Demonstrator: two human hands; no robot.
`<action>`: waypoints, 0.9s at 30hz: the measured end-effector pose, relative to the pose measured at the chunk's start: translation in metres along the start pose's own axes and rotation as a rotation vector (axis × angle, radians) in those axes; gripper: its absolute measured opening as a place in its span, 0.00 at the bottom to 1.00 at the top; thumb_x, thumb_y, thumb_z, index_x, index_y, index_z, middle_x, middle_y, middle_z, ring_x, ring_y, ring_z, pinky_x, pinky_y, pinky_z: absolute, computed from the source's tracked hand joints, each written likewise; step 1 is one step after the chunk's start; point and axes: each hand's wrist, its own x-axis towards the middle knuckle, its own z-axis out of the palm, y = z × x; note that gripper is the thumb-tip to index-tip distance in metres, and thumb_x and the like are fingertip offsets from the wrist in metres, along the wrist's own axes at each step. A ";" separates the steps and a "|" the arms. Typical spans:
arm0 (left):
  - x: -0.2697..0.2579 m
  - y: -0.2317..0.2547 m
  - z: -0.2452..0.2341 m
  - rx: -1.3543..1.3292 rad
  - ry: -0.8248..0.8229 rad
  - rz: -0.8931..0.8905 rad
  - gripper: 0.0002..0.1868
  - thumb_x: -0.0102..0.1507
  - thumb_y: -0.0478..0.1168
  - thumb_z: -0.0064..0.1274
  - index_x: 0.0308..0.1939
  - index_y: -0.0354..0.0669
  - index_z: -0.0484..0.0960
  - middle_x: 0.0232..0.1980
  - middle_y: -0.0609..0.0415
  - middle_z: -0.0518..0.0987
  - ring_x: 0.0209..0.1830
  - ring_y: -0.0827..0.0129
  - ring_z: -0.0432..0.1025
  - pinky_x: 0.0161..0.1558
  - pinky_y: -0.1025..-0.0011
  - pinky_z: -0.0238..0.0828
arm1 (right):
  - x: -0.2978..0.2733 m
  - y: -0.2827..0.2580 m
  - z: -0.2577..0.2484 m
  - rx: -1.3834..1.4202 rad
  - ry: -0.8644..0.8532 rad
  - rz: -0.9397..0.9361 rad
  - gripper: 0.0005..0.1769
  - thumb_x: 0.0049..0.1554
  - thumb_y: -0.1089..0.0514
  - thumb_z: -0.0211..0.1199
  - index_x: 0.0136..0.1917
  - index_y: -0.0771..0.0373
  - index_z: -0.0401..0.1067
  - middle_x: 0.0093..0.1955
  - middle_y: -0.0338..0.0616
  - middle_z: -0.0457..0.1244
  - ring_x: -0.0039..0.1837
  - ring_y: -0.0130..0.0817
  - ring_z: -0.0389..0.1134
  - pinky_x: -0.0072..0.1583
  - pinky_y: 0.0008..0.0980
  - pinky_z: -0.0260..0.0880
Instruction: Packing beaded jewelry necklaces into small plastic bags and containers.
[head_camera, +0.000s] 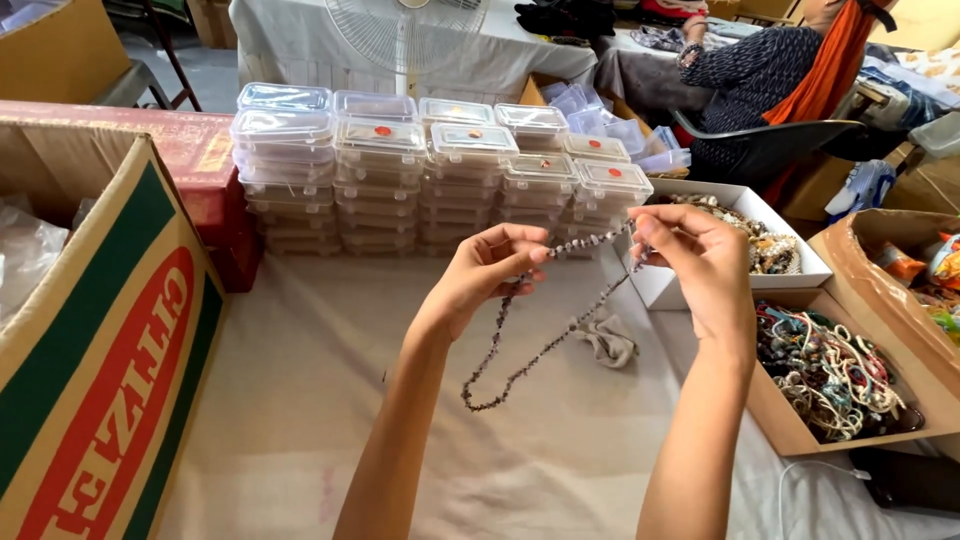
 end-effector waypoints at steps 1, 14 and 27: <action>0.005 -0.011 -0.006 0.006 -0.001 0.000 0.16 0.61 0.46 0.64 0.50 0.47 0.84 0.42 0.61 0.85 0.39 0.79 0.78 0.43 0.76 0.76 | 0.002 0.004 0.001 0.004 0.003 -0.002 0.13 0.61 0.60 0.67 0.57 0.70 0.78 0.44 0.40 0.69 0.43 0.25 0.70 0.49 0.25 0.74; -0.013 0.005 0.028 0.624 0.102 0.352 0.24 0.55 0.41 0.67 0.55 0.44 0.82 0.55 0.56 0.84 0.53 0.69 0.79 0.53 0.65 0.73 | 0.014 0.027 0.034 -0.030 -0.242 0.034 0.09 0.59 0.61 0.68 0.52 0.68 0.77 0.45 0.42 0.72 0.47 0.24 0.71 0.50 0.22 0.71; 0.008 -0.017 0.009 0.006 0.119 0.285 0.16 0.71 0.48 0.52 0.50 0.40 0.88 0.44 0.61 0.84 0.43 0.83 0.71 0.49 0.78 0.67 | 0.014 0.028 0.039 -0.006 -0.289 0.082 0.12 0.58 0.60 0.68 0.55 0.67 0.75 0.44 0.39 0.71 0.48 0.24 0.71 0.52 0.23 0.71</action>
